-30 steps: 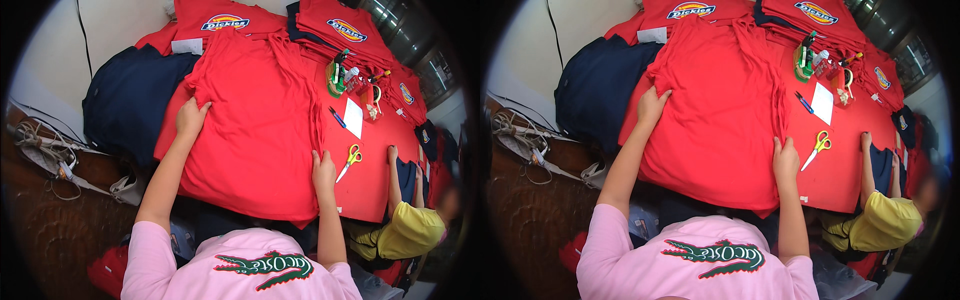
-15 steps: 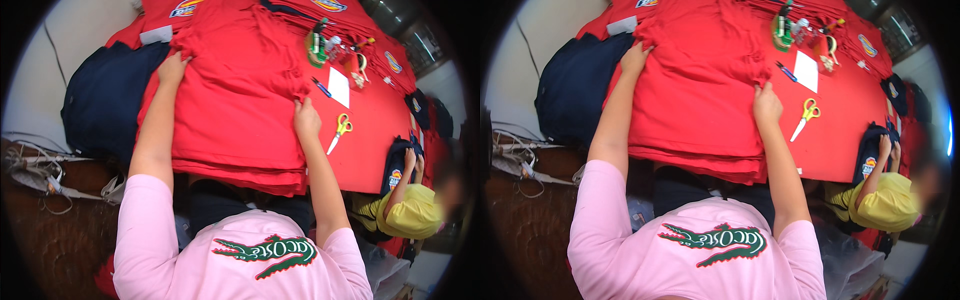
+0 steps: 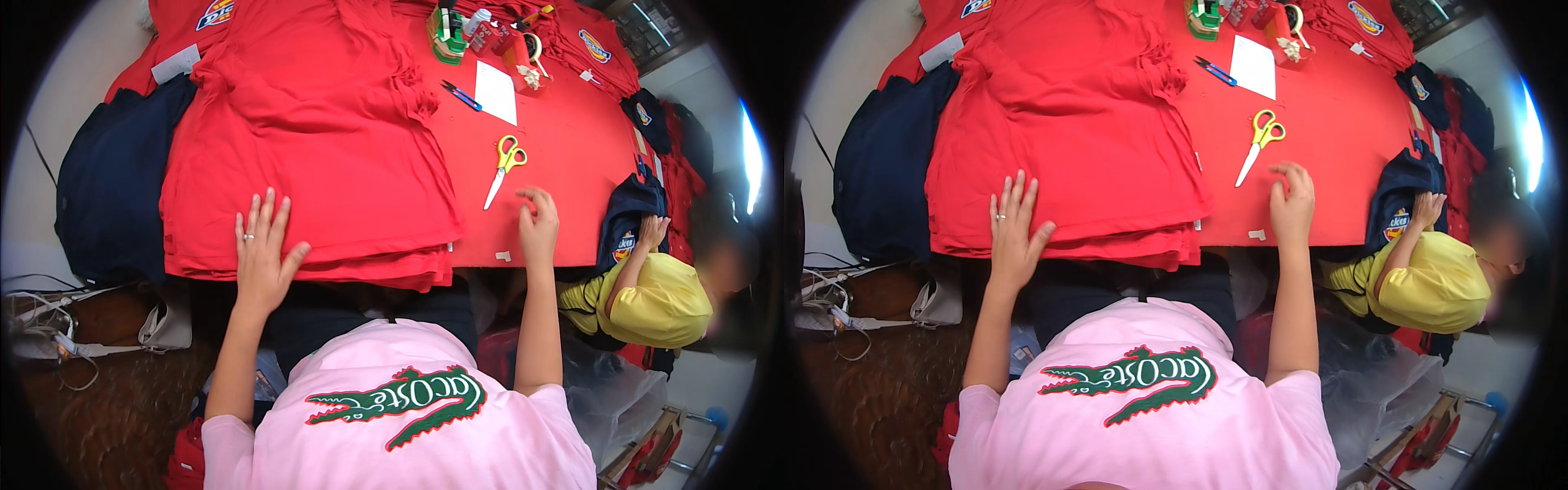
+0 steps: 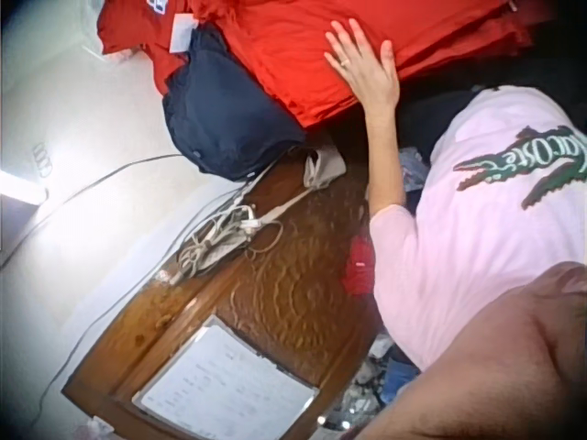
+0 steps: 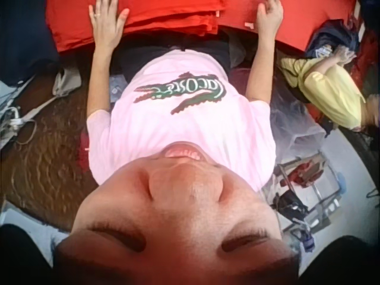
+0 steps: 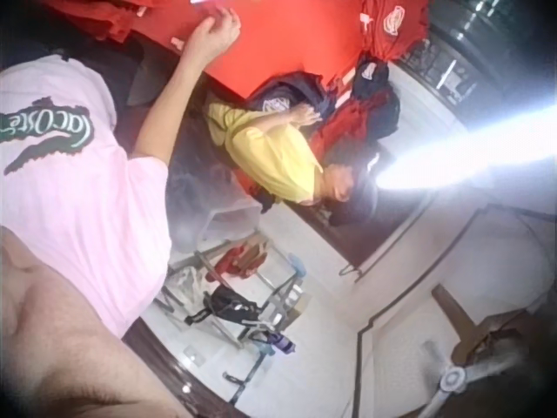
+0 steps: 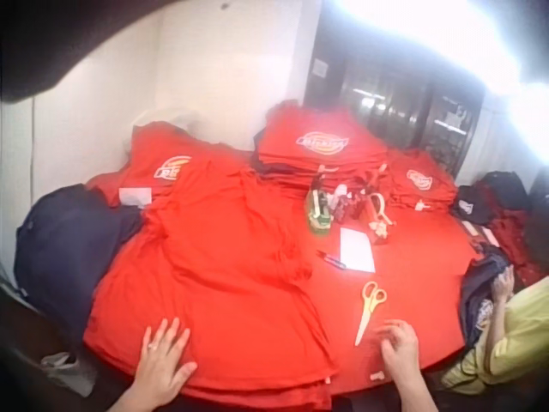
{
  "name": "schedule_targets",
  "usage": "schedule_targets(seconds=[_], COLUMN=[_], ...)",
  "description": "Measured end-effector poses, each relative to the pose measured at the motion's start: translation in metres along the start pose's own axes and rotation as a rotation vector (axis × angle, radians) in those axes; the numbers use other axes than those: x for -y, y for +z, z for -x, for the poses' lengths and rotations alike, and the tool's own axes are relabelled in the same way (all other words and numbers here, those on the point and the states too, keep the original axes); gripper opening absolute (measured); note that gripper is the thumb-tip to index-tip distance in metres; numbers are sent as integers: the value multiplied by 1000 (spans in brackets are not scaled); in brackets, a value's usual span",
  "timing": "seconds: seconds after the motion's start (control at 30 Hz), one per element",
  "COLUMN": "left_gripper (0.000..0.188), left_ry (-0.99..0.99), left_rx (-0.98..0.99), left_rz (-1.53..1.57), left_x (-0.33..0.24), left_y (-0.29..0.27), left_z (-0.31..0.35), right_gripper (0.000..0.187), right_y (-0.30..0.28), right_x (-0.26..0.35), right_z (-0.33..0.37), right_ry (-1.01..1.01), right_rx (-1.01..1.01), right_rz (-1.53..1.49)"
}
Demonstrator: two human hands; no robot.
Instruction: The person uses scissors to cut small white tags from a stack of red t-shirts, handling each shirt one at a time before moving it to a separate stack.
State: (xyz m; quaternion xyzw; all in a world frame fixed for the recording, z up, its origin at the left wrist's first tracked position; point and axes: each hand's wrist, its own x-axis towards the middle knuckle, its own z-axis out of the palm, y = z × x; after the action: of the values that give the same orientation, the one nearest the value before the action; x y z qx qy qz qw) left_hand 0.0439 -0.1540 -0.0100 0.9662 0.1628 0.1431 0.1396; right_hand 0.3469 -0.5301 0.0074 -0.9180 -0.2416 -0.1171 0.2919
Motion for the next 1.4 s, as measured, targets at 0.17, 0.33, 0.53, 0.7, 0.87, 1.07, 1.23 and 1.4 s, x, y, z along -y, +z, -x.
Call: schedule_targets(seconds=[0.17,0.33,0.53,0.7,0.87,1.07,1.23,1.4], left_gripper=[50,13,10,15,15,20,31,36], left_ry=[107,181,-68,-428,-597,-654,-598,-560], left_rx=[-69,-127,-457,-759,-236,31,-8,-3], left_rz=[334,316,405,949,1595,1849,1856,1857], left_x=[-45,-42,-17,34,-2,-45,-58,-63], left_y=[-4,-9,-54,-64,-23,0,4,14], left_z=[7,-2,-28,-44,-14,17,8,1], right_gripper=[44,47,36,30,30,26,25,32], right_y=[20,31,-8,-24,-13,-2,6,15], right_x=[-23,-45,-18,-2,-11,9,3,68], right_z=[-59,-74,-29,2,16,7,-3,22], right_ry=[-166,-272,-220,-55,74,120,473,320], right_rx=[-34,72,204,177,89,72,233,417], right_rz=[278,401,443,368,249,275,-834,-1088])
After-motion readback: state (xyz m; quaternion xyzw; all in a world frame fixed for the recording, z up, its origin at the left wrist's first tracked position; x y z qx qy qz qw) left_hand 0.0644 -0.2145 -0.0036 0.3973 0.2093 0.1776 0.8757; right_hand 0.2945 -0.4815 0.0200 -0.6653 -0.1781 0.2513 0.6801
